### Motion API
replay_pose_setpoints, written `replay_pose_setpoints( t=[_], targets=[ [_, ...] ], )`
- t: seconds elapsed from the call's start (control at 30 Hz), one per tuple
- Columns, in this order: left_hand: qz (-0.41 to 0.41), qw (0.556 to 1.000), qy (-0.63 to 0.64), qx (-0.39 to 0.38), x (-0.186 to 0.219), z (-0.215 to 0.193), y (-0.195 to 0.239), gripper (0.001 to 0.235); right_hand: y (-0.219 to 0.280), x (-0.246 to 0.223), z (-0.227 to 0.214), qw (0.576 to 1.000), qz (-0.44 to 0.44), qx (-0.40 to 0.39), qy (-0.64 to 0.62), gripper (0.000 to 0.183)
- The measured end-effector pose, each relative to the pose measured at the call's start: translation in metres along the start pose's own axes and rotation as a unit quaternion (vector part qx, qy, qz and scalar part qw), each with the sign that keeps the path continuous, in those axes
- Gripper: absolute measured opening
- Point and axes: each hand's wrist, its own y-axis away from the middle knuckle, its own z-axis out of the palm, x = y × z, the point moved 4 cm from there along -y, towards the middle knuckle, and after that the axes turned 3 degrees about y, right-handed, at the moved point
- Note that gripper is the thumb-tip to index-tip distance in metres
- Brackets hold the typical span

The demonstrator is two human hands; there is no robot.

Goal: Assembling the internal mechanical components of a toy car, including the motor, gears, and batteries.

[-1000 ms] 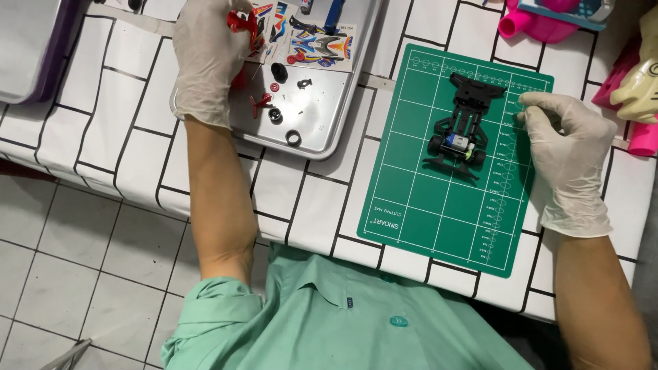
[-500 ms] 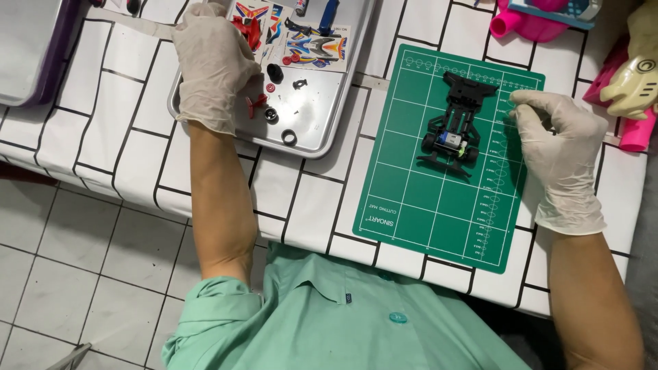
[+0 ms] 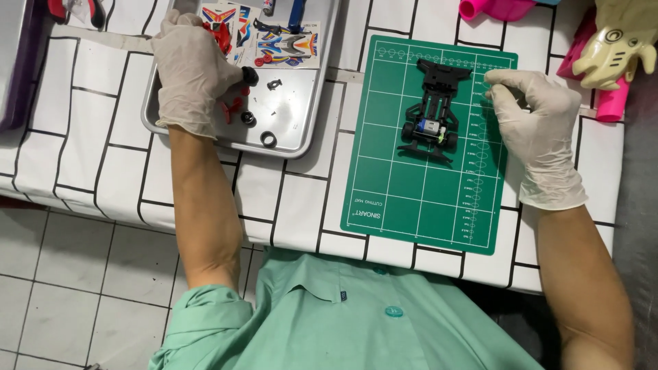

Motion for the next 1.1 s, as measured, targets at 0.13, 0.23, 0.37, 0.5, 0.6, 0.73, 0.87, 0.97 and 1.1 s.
replay_pose_setpoints(
  t=[0.13,0.23,0.37,0.5,0.6,0.73,0.87,0.97,1.1],
  targets=[
    [0.033,0.991,0.112,-0.06,0.01,-0.048,0.004,0.024,-0.003,-0.005,-0.003,1.0,0.009,0.008,-0.006,0.014],
    [0.078,0.986,0.146,-0.002,0.028,-0.098,0.013,0.018,-0.008,-0.013,-0.004,0.999,0.024,0.009,-0.038,0.012],
    [0.201,0.887,0.416,-0.006,0.089,-0.172,0.029,0.005,-0.021,-0.036,-0.011,0.991,0.055,-0.018,-0.121,0.017],
    [0.286,0.723,0.625,-0.077,0.161,-0.193,0.049,0.018,-0.029,-0.059,-0.011,0.964,0.111,-0.069,-0.233,0.017],
    [0.205,0.632,0.737,-0.125,0.203,-0.176,0.067,0.02,-0.03,-0.079,-0.01,0.905,0.236,-0.101,-0.34,0.02],
    [0.2,0.601,0.764,-0.125,0.24,-0.162,0.078,0.027,-0.017,-0.085,0.003,0.868,0.272,-0.104,-0.402,0.024],
    [0.163,0.617,0.762,-0.11,0.256,-0.148,0.079,0.029,0.0,-0.073,0.01,0.851,0.314,-0.015,-0.422,0.014],
    [0.208,0.604,0.763,-0.103,0.258,-0.151,0.078,0.025,0.002,-0.066,0.013,0.854,0.277,0.01,-0.44,0.011],
    [0.286,0.683,0.668,-0.074,0.251,-0.167,0.075,0.021,-0.004,-0.065,0.002,0.888,0.241,0.034,-0.389,0.006]
  ],
)
